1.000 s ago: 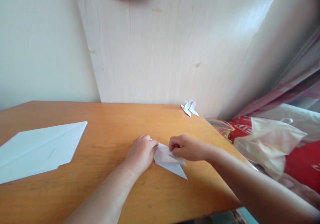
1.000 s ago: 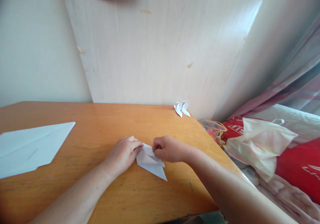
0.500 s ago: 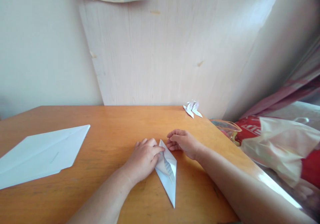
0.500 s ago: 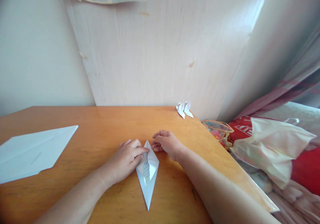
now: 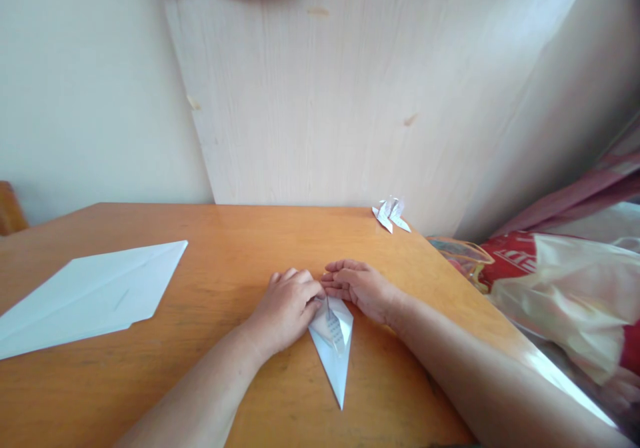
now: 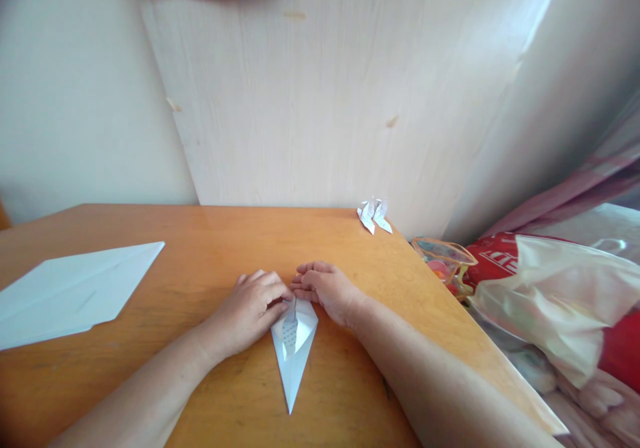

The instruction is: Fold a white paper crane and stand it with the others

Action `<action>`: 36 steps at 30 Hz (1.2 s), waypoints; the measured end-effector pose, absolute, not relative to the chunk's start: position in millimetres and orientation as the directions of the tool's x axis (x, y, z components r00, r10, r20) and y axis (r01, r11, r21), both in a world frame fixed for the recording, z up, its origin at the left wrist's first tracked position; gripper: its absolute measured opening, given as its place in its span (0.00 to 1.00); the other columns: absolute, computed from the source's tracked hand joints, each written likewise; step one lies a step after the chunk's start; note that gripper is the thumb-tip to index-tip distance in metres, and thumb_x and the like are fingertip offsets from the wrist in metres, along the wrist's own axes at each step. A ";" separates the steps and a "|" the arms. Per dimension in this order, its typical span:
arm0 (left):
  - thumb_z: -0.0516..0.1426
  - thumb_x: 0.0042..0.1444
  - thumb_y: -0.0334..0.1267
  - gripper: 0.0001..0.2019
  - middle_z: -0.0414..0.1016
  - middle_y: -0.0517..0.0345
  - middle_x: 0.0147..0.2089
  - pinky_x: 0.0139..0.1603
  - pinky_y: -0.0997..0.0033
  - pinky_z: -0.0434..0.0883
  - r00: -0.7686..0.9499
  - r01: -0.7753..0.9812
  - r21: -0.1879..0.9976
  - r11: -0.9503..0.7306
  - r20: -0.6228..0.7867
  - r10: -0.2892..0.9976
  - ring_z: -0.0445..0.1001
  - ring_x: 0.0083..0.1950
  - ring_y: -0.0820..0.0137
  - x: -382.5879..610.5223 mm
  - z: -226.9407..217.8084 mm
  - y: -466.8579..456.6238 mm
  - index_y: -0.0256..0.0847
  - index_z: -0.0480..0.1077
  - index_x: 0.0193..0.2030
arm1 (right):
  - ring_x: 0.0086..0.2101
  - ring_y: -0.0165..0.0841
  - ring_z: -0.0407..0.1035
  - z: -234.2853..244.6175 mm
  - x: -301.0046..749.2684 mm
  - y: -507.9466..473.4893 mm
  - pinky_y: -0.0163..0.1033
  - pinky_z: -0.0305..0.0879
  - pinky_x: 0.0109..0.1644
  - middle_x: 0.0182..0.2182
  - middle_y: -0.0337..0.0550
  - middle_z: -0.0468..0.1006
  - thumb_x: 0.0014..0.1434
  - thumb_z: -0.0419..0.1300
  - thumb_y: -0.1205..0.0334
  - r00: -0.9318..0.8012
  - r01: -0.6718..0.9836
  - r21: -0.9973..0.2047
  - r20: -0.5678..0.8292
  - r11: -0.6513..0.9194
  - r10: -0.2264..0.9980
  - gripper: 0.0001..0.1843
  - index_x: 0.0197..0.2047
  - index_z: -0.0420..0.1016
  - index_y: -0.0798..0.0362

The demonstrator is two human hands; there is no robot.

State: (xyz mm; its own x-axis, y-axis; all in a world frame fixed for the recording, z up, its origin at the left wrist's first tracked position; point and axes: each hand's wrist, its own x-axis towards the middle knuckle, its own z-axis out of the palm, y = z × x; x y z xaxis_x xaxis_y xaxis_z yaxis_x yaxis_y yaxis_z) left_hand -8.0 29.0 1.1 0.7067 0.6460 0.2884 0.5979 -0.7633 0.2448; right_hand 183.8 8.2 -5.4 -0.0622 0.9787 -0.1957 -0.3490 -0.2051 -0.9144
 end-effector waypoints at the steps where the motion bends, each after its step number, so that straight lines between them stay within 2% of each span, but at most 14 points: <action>1: 0.57 0.64 0.38 0.05 0.75 0.60 0.42 0.46 0.62 0.60 0.710 0.593 0.248 -0.766 0.287 0.643 0.69 0.48 0.62 -8.2 1.7 28.6 0.49 0.75 0.40 | 0.39 0.33 0.78 -5.4 183.5 7.7 0.41 0.73 0.52 0.37 0.47 0.80 0.52 0.61 0.74 -0.066 -0.336 -0.919 -0.193 -0.204 0.979 0.13 0.42 0.71 0.55; 8: 0.55 0.62 0.33 0.07 0.77 0.58 0.41 0.47 0.62 0.64 0.709 0.565 0.304 -0.767 0.298 0.640 0.71 0.46 0.63 -11.2 4.9 30.3 0.46 0.75 0.39 | 0.40 0.32 0.75 -8.7 182.8 7.8 0.39 0.71 0.50 0.39 0.42 0.78 0.49 0.61 0.73 -0.105 -0.207 -0.967 -0.132 -0.151 0.986 0.16 0.43 0.71 0.51; 11: 0.54 0.61 0.30 0.09 0.78 0.58 0.42 0.48 0.64 0.66 0.687 0.533 0.418 -0.736 0.295 0.664 0.73 0.45 0.64 -14.0 7.6 30.0 0.44 0.75 0.39 | 0.41 0.34 0.75 -13.6 184.9 10.3 0.40 0.71 0.49 0.39 0.41 0.78 0.48 0.60 0.73 -0.129 -0.158 -0.982 -0.084 -0.104 0.988 0.18 0.43 0.70 0.50; 15: 0.51 0.61 0.29 0.11 0.79 0.59 0.42 0.45 0.68 0.69 0.646 0.489 0.612 -0.622 0.225 0.729 0.75 0.43 0.68 -16.5 11.7 22.7 0.43 0.74 0.40 | 0.42 0.35 0.74 -22.1 188.3 15.4 0.42 0.71 0.49 0.42 0.43 0.78 0.50 0.62 0.70 -0.167 -0.058 -0.998 -0.025 -0.035 0.986 0.18 0.44 0.70 0.49; 19: 0.52 0.62 0.33 0.10 0.79 0.59 0.40 0.42 0.70 0.69 0.660 0.465 0.694 -0.550 0.143 0.738 0.76 0.41 0.67 -14.9 14.3 12.7 0.42 0.75 0.41 | 0.44 0.37 0.74 -31.6 191.0 19.0 0.45 0.71 0.51 0.45 0.45 0.78 0.53 0.64 0.66 -0.179 0.064 -0.997 0.038 0.050 0.983 0.17 0.47 0.70 0.49; 21: 0.52 0.62 0.34 0.10 0.79 0.59 0.39 0.41 0.70 0.69 0.683 0.468 0.694 -0.548 0.109 0.722 0.76 0.40 0.67 -14.5 16.8 8.7 0.42 0.75 0.41 | 0.46 0.37 0.74 -34.9 192.6 18.5 0.46 0.71 0.53 0.46 0.46 0.79 0.54 0.65 0.65 -0.220 0.094 -0.990 0.080 0.103 0.972 0.18 0.49 0.70 0.49; 24: 0.52 0.60 0.33 0.09 0.78 0.59 0.37 0.39 0.71 0.68 0.717 0.484 0.666 -0.567 0.070 0.694 0.75 0.38 0.67 -15.5 23.9 2.9 0.41 0.74 0.38 | 0.48 0.38 0.74 -35.3 196.0 14.8 0.47 0.70 0.54 0.47 0.46 0.79 0.54 0.61 0.70 -0.315 0.154 -0.968 0.142 0.199 0.938 0.21 0.51 0.71 0.49; 28: 0.53 0.59 0.32 0.08 0.77 0.60 0.35 0.37 0.72 0.68 0.744 0.517 0.600 -0.610 0.036 0.667 0.74 0.36 0.68 -17.9 33.5 -7.4 0.41 0.73 0.33 | 0.48 0.37 0.74 -28.3 201.0 8.4 0.46 0.70 0.54 0.47 0.44 0.79 0.53 0.57 0.76 -0.438 0.296 -0.871 0.241 0.392 0.866 0.25 0.53 0.72 0.49; 32: 0.52 0.61 0.31 0.11 0.79 0.56 0.43 0.47 0.69 0.71 0.730 0.548 0.531 -0.647 0.074 0.680 0.76 0.45 0.65 -20.7 30.0 -19.4 0.42 0.77 0.41 | 0.48 0.37 0.72 -22.3 202.2 5.2 0.45 0.68 0.56 0.47 0.45 0.78 0.53 0.55 0.77 -0.532 0.428 -0.670 0.356 0.607 0.768 0.25 0.52 0.74 0.51; 34: 0.52 0.63 0.32 0.14 0.79 0.54 0.48 0.53 0.66 0.71 0.715 0.546 0.519 -0.657 0.118 0.689 0.76 0.50 0.64 -22.1 24.6 -24.8 0.43 0.78 0.46 | 0.49 0.38 0.72 -22.0 201.3 4.5 0.46 0.66 0.57 0.48 0.47 0.78 0.53 0.55 0.77 -0.541 0.460 -0.608 0.385 0.646 0.748 0.25 0.53 0.74 0.52; 36: 0.51 0.64 0.32 0.14 0.79 0.53 0.50 0.54 0.65 0.71 0.697 0.543 0.520 -0.660 0.161 0.699 0.76 0.51 0.64 -23.3 20.2 -29.9 0.43 0.77 0.48 | 0.50 0.39 0.71 -22.6 200.6 3.6 0.47 0.66 0.58 0.49 0.48 0.78 0.53 0.55 0.77 -0.537 0.478 -0.584 0.396 0.656 0.745 0.26 0.54 0.74 0.52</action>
